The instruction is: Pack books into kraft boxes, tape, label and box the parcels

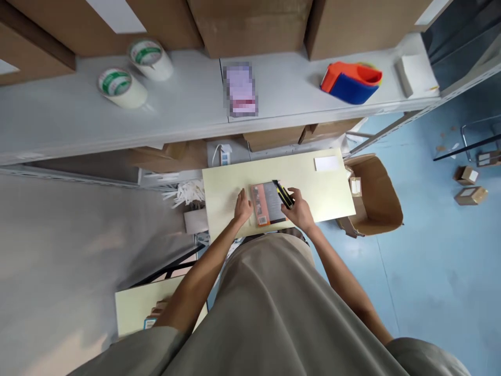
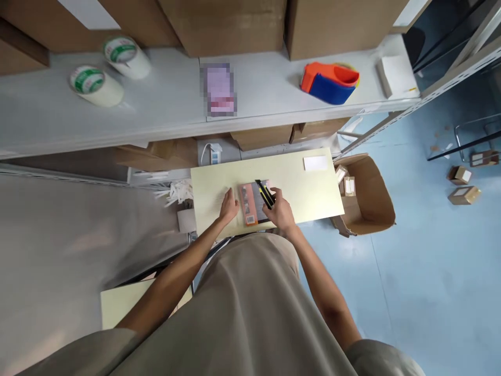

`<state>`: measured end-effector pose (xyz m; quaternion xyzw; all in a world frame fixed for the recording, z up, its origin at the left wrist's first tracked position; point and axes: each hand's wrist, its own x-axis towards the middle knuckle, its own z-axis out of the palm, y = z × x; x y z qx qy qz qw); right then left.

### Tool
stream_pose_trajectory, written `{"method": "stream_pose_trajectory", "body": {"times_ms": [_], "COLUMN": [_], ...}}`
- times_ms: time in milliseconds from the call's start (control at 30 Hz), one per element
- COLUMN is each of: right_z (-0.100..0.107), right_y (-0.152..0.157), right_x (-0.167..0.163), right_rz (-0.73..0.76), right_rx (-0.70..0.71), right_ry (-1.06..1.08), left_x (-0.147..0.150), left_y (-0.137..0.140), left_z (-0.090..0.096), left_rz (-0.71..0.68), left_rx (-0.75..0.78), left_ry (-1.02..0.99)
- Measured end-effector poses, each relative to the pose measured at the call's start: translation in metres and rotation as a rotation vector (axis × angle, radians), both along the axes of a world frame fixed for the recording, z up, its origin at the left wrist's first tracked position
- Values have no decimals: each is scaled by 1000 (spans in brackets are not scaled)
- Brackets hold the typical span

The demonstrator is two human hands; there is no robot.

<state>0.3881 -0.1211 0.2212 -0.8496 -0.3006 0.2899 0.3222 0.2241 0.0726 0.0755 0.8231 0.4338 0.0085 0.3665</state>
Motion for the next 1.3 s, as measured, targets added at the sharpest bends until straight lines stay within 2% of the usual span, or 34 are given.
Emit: {"method": "stream_pose_trajectory", "body": {"times_ms": [67,133,267,333,400,467,500,533,600,667,733,800,833,900,967,1033,1100,1167,1300], "right_z": [17,40,79,85,82,76,75,76,83,93,94,76,58,8,-48,-96,-127,-142,-150], "right_y": [16,39,104,141,175,200,208,213,214,203,182,151,133,94,59,31,11,-3,-18], "right_x": [34,74,160,198,229,252,260,265,269,262,243,214,196,157,121,94,77,73,82], "right_rz": [-21,-21,60,92,115,131,143,155,165,149,123,134,181,243,253,177,140,101,24], "right_rx": [122,239,382,399,376,298,252,213,171,196,299,430,433,300,59,-173,-232,-232,-191], "right_ry": [-87,-203,-469,-541,-582,-600,-605,-609,-620,-652,-695,-655,-557,-279,44,393,503,558,655], "left_x": [28,63,133,159,175,179,178,174,160,139,112,83,69,48,34,28,28,31,44], "left_y": [2,7,21,26,25,20,17,13,8,5,0,-11,-18,-36,-54,-68,-78,-84,-93], "left_z": [23,54,138,181,216,237,239,237,214,173,123,74,54,25,7,-2,-7,-12,-18], "left_rz": [25,-7,-102,-135,-152,-144,-132,-115,-70,-2,108,262,336,414,448,463,471,465,431], "left_rx": [23,100,291,372,428,450,449,442,413,359,260,100,14,-100,-140,-144,-149,-161,-195], "left_ry": [-110,-254,-576,-701,-763,-767,-753,-730,-656,-546,-410,-210,-100,14,39,29,37,67,131]}}
